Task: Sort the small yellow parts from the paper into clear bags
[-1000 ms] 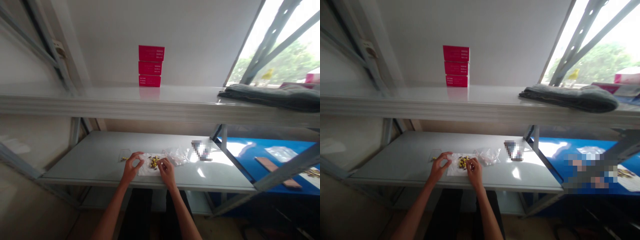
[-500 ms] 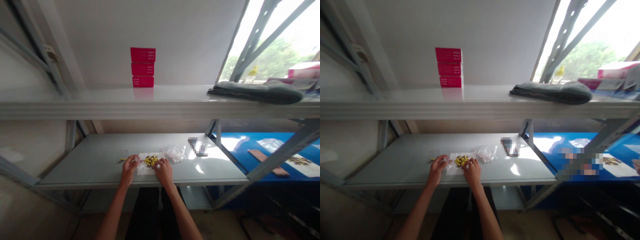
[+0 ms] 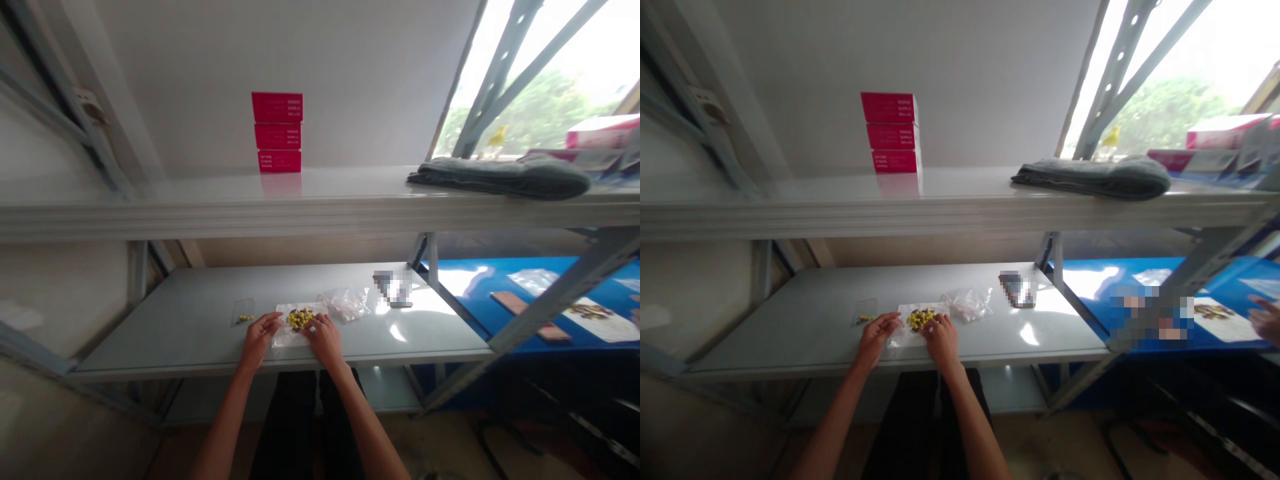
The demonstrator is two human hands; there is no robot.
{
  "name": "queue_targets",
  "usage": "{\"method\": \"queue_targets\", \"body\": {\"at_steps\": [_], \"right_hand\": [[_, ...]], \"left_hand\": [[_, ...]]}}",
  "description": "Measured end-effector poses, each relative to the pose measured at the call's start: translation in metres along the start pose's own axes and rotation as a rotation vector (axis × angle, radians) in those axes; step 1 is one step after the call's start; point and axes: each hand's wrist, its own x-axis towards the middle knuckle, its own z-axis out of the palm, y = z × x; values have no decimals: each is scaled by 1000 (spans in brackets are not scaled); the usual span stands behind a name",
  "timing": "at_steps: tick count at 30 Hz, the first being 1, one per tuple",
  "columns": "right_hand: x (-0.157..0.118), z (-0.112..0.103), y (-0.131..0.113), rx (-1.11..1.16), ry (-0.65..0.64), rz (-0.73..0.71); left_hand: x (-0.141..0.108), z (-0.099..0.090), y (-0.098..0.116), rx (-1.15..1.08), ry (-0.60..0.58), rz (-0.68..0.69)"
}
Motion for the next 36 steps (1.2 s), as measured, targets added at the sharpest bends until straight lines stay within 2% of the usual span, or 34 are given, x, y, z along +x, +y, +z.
{"method": "queue_targets", "body": {"at_steps": [5, 9, 11, 14, 17, 22, 28, 32, 34, 36], "right_hand": [[1, 1, 1, 90, 45, 7], [2, -2, 0, 468, 90, 14], [3, -5, -1, 654, 69, 13], [2, -9, -3, 793, 18, -7], [1, -11, -4, 811, -43, -59], [0, -9, -5, 733, -73, -31], [3, -14, -9, 713, -74, -159], [3, -16, -9, 711, -206, -226], [2, -15, -7, 709, -267, -217], [1, -13, -5, 710, -267, -179]], "left_hand": [[-1, 1, 0, 75, -26, -2], [-2, 3, 4, 192, -67, 27], [-2, 4, 5, 248, -102, 46], [-2, 5, 6, 312, -125, 69], [-3, 8, 7, 337, -134, 76], [-4, 11, 11, 349, -176, 93], [-4, 10, 9, 333, -160, 103], [-3, 7, 7, 242, -108, 98], [-3, 6, 6, 196, -96, 101], [-3, 6, 6, 158, -97, 95]]}}
